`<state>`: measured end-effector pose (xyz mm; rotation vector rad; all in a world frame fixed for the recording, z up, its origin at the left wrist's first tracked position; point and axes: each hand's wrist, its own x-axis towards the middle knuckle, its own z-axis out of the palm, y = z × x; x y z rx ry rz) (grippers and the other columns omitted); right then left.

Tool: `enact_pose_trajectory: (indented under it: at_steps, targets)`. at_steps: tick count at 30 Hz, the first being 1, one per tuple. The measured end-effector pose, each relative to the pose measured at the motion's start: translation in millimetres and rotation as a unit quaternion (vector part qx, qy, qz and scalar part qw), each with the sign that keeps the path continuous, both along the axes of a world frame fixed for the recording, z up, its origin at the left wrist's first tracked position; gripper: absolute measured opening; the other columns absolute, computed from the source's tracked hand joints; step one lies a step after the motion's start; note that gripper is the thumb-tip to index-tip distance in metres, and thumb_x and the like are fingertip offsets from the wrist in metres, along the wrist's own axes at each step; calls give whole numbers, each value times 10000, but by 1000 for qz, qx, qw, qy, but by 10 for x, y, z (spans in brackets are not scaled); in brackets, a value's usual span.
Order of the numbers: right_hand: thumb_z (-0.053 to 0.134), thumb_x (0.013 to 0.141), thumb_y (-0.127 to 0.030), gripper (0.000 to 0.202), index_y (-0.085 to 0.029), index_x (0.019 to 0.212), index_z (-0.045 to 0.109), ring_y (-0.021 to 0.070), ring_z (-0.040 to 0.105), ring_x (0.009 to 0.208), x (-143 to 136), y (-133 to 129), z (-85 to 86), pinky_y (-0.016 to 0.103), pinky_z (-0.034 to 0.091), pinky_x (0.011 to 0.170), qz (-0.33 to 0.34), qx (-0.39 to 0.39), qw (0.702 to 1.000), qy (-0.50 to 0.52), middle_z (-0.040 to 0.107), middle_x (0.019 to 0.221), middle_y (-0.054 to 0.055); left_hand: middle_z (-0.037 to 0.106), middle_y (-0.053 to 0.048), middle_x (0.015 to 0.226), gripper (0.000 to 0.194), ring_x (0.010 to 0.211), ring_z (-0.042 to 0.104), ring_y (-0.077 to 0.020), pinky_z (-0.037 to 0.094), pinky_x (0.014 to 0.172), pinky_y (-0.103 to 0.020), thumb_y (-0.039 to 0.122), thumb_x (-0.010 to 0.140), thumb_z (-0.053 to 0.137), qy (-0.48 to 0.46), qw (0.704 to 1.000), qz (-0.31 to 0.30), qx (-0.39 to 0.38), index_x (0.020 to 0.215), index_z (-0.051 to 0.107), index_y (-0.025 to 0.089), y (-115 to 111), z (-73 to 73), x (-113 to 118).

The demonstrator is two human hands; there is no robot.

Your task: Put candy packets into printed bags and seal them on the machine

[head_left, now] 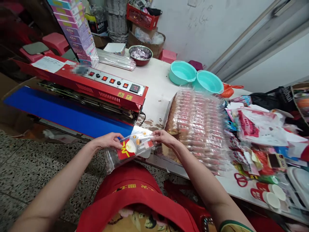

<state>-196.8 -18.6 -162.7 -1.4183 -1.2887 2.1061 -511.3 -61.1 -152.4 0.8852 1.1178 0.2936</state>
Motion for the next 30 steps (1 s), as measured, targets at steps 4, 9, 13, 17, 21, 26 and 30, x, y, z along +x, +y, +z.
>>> enact_pose_trajectory:
  at_steps: [4,9,13,17,21,26,30]
  targets:
    - [859,541,-396,375,-121,711,667,63,478,463,135,46,-59,180,337,435,-2,6,1000,-9,620,556,-17,685,-24,694,522,579,620,-157,435,545,-218,292,550,822,6,999,36,-8,1032,651,184,-143,-146,-199]
    - [858,529,-396,378,-140,716,653,77,474,453,196,100,-80,192,337,438,-14,9,997,-72,600,524,-28,661,-8,659,458,587,599,-165,418,573,-232,332,573,799,89,992,83,42,983,655,187,-227,-284,-471]
    - [860,566,-306,412,-174,886,636,135,527,485,142,37,-48,258,417,485,-60,87,978,-181,610,583,-27,684,-52,765,421,745,629,-254,453,691,-326,411,660,733,307,928,56,203,1021,656,209,-241,-239,-498]
    - [803,699,-334,360,-238,1018,667,195,617,811,-58,-190,53,310,479,678,-24,371,864,-339,627,1044,72,564,-159,1316,538,1233,466,-361,312,1029,-528,469,758,666,453,770,-18,449,1227,588,220,-338,-112,20]
    - [742,768,-427,258,-289,983,712,234,564,1008,-317,-390,63,286,471,692,103,410,811,-404,592,1081,63,362,-151,1507,726,1382,296,-368,155,1123,-593,524,696,723,411,752,-135,497,1323,507,227,-435,-169,660]
    - [655,860,-302,165,-260,1001,730,198,575,950,-338,-398,-41,278,460,747,102,400,840,-354,607,980,50,375,-145,1492,674,1331,373,-352,206,1115,-594,429,706,733,423,753,-156,480,1307,506,229,-407,-299,802]
    - [610,876,-211,141,-218,951,729,159,584,842,-125,-351,-86,257,458,745,7,422,863,-279,580,904,38,374,-142,1492,679,1339,357,-350,207,1112,-599,419,707,731,410,752,-170,488,1313,491,228,-385,-306,715]
